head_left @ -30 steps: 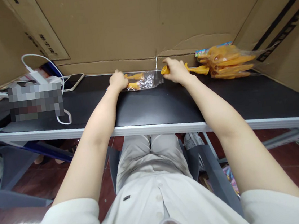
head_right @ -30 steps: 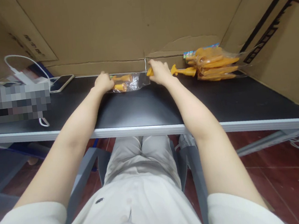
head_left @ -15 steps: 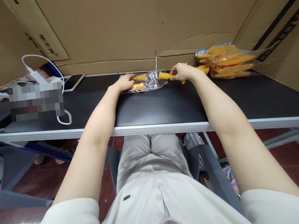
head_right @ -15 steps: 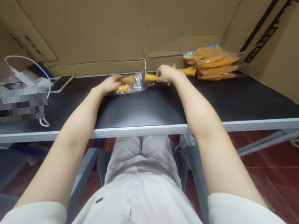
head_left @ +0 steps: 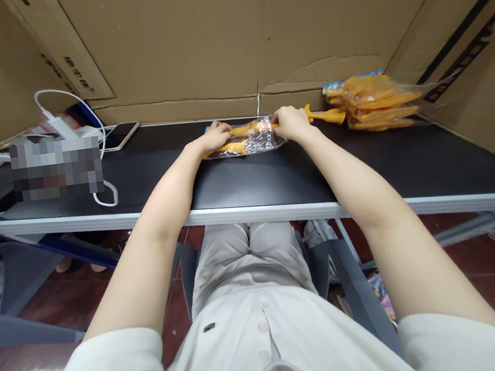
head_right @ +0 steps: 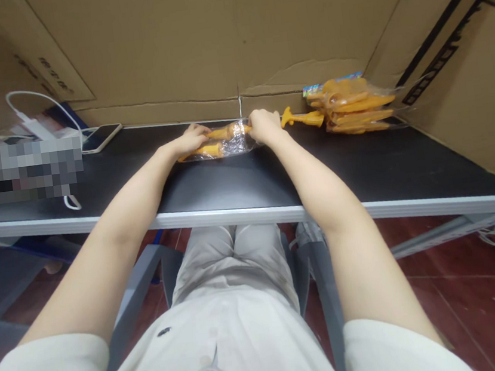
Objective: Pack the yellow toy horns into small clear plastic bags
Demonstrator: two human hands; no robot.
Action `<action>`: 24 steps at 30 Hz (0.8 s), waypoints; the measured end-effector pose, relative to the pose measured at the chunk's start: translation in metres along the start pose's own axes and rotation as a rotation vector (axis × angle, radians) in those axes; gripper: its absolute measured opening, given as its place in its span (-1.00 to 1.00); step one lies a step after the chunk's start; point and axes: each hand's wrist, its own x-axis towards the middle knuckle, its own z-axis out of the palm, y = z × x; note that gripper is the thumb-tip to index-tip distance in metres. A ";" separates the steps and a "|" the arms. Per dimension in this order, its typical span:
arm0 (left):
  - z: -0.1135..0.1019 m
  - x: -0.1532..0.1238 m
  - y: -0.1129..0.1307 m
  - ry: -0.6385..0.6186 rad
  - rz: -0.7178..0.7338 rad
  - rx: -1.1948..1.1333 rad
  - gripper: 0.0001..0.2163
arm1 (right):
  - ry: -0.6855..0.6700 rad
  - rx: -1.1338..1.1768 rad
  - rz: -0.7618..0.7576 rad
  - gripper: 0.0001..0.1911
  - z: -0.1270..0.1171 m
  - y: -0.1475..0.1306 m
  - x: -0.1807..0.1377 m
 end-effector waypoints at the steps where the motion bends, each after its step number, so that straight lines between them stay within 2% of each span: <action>1: 0.000 0.000 0.000 0.005 0.000 -0.001 -0.56 | 0.003 -0.007 0.007 -0.83 -0.001 -0.003 -0.002; 7: 0.001 0.002 -0.002 0.005 0.042 -0.036 -0.74 | -0.020 -0.197 0.016 -0.71 -0.007 -0.012 -0.007; 12: 0.004 0.006 -0.004 0.015 0.058 -0.050 -0.71 | -0.039 -0.230 0.020 -0.73 -0.007 -0.019 -0.012; 17: 0.009 0.012 -0.009 0.155 -0.001 -0.061 -0.60 | -0.043 -0.151 0.039 -0.79 -0.003 -0.021 -0.014; 20: 0.010 0.017 -0.013 0.226 -0.050 -0.081 -0.59 | -0.049 -0.027 0.017 -0.82 0.002 -0.018 -0.010; 24: 0.009 0.019 -0.014 0.249 -0.061 -0.135 -0.59 | -0.053 0.225 -0.102 -0.68 0.012 -0.011 -0.001</action>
